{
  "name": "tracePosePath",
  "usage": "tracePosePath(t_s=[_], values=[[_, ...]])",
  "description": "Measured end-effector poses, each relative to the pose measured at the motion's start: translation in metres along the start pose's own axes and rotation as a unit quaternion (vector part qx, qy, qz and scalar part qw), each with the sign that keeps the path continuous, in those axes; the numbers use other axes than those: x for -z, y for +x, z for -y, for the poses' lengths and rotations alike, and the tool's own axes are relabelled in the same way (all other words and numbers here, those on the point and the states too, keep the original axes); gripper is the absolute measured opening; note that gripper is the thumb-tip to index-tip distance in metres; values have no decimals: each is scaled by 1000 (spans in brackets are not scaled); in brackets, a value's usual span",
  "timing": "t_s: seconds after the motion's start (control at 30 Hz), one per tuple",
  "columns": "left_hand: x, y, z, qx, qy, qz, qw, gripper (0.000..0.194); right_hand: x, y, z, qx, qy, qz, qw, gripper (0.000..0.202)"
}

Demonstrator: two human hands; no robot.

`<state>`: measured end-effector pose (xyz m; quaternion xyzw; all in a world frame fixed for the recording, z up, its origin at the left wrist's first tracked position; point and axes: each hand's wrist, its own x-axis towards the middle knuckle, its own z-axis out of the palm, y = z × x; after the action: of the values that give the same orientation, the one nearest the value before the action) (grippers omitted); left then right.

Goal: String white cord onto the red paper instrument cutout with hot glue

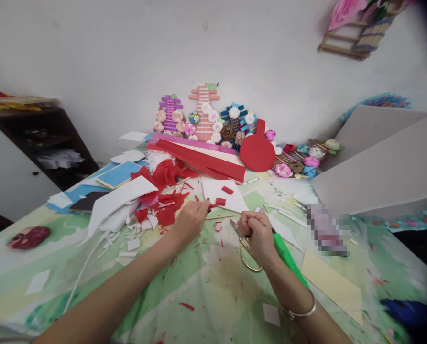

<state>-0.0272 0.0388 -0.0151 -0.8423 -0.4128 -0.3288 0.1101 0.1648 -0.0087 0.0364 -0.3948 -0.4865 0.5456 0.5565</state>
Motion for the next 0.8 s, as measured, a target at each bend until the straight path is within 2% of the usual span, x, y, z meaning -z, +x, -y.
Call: tracePosePath(t_s=[0.1,0.23,0.33,0.43,0.53,0.63,0.67,0.7,0.77,0.8], values=[[-14,31,6,-6,6,54,999,26,3,2,5,-4,36,-8,999,15],[-36,71,20,-35,-21,95,995,25,1,2,11,-41,99,-20,994,5],[-48,85,31,-52,-53,133,988,20,1,1,12,-31,55,-38,997,6],[-49,88,39,-46,-86,156,983,18,5,2,8,-19,-8,-59,998,18],[-32,88,40,1,-109,130,985,23,10,4,2,-32,-36,-57,997,28],[6,80,28,62,-133,68,987,22,12,5,-4,-35,-51,-65,996,37],[21,72,21,81,-151,47,984,23,12,5,-6,-30,-54,-65,996,44],[37,62,13,111,-218,6,970,27,12,5,-8,-22,-59,-63,996,50],[65,35,-2,94,-325,-17,941,44,11,4,-10,-8,-66,-54,996,58],[76,21,-9,85,-322,-49,942,49,10,3,-10,-2,-68,-49,996,60]])
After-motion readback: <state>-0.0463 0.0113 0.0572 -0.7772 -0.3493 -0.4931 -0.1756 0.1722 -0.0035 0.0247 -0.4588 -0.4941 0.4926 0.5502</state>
